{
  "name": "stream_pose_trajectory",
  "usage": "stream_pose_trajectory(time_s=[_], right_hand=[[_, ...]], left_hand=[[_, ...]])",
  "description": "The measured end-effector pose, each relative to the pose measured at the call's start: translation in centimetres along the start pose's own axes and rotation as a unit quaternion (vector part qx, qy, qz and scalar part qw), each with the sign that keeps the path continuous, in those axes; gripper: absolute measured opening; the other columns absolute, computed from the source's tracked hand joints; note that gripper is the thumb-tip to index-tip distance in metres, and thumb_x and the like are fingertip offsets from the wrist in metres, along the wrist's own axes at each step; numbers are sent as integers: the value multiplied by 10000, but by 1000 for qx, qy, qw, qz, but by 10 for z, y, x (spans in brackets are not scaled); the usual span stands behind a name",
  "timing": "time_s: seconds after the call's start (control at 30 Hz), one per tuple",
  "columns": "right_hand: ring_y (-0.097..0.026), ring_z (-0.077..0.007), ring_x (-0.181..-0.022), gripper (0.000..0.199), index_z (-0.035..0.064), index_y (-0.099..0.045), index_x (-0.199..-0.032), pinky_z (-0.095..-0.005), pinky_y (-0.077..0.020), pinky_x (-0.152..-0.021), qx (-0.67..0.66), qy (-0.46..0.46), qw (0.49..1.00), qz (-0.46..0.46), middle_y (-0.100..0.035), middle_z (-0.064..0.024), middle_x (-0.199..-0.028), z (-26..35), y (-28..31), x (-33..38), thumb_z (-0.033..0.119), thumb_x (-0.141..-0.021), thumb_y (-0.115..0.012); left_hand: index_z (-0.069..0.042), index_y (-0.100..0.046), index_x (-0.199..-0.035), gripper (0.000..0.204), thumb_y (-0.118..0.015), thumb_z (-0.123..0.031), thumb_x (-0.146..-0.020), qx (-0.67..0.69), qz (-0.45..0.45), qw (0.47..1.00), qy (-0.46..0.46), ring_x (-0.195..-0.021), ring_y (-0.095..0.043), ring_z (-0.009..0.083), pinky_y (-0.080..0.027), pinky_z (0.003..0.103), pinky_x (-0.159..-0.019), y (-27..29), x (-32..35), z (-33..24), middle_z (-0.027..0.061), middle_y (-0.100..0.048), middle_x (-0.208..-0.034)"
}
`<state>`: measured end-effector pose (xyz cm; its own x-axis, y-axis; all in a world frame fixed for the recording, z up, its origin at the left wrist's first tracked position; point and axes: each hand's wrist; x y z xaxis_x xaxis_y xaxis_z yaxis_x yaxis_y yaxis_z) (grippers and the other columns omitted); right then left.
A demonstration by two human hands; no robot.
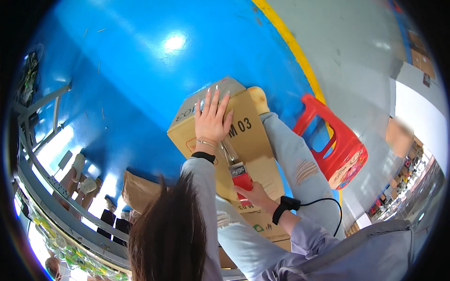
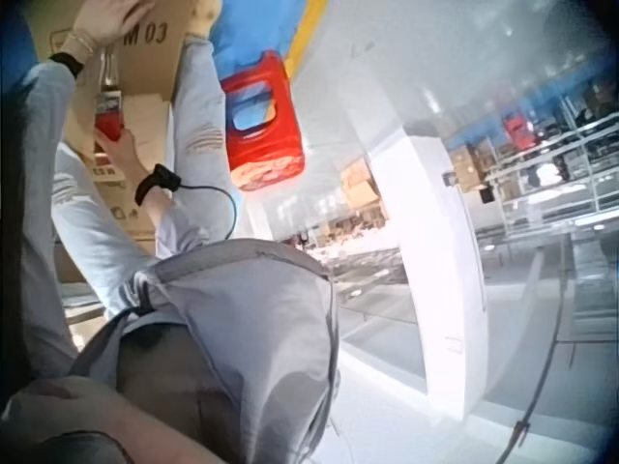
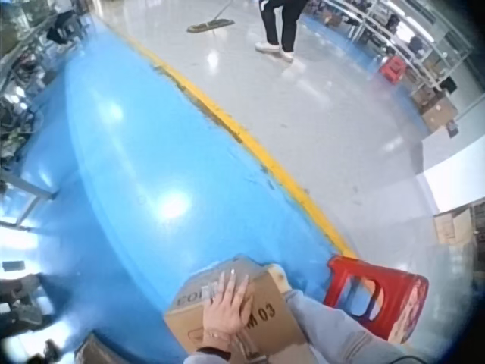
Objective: Placing smaller product boxes into a larger cardboard shipping box and sealing it with a tape dispenser.
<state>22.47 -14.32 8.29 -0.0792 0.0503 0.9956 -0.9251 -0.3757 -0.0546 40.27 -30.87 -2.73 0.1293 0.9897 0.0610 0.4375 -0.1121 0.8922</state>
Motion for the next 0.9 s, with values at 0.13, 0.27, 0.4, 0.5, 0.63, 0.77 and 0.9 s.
stream_pose_trajectory(time_s=[0.13,0.27,0.4,0.5,0.63,0.77,0.9], right_hand=[[-665,-143,-688,370,17,-638,-976,-279,-539,-625,-29,-6,999,17,-666,-62,-811,5,-4,0,358,-853,-712],[-676,-163,-671,386,3,-617,-990,-291,-544,-598,-10,9,1000,11,-667,-75,-824,9,0,-17,349,-850,-715],[-678,-173,-649,417,-14,-590,-1000,-296,-545,-572,-5,54,999,2,-659,-79,-821,15,2,-17,348,-840,-723],[-677,-191,-834,503,14,-637,-1050,-310,-532,-723,-29,17,999,5,-685,-113,-918,30,-8,-7,438,-796,-734],[-673,-200,-836,454,27,-649,-1016,-318,-523,-740,39,105,990,-89,-679,-98,-897,10,-24,-13,429,-816,-715],[-669,-197,-821,461,22,-637,-1031,-324,-520,-740,47,146,984,-95,-672,-100,-909,-7,-27,-17,426,-822,-708],[-663,-188,-792,456,38,-599,-1101,-325,-534,-668,-3,57,998,-19,-662,-83,-903,9,-17,-13,382,-826,-721]], left_hand=[[-188,-491,-1369,487,-532,-302,-897,63,-13,998,14,-1350,-380,287,-282,477,-1078,-3,6,2,93,-436,-1441],[-167,-502,-1359,476,-536,-229,-888,84,-41,996,5,-1328,-410,301,-331,475,-1047,-3,3,4,122,-439,-1435],[-119,-529,-1324,432,-512,-184,-897,44,-66,997,-7,-1303,-442,292,-361,448,-1026,-14,2,6,143,-471,-1401],[-93,-535,-1303,427,-506,-171,-885,68,-90,994,-7,-1318,-428,280,-381,456,-997,-13,-3,16,131,-490,-1386],[-75,-564,-1262,377,-506,-142,-896,63,-116,991,-7,-1254,-490,288,-403,438,-977,-15,-4,11,142,-538,-1331],[-74,-582,-1235,352,-511,-137,-895,93,-135,987,3,-1223,-523,268,-417,425,-964,-15,-3,4,133,-577,-1284],[-85,-579,-1219,347,-520,-171,-889,95,-131,987,11,-1249,-500,236,-394,397,-986,-18,6,12,111,-574,-1285]])
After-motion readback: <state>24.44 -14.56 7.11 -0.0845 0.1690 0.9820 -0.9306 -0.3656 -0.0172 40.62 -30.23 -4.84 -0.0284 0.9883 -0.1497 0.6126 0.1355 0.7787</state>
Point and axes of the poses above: each hand's wrist, its own x-axis away from the middle knuckle, its own y-axis out of the back of the hand, z = x × y
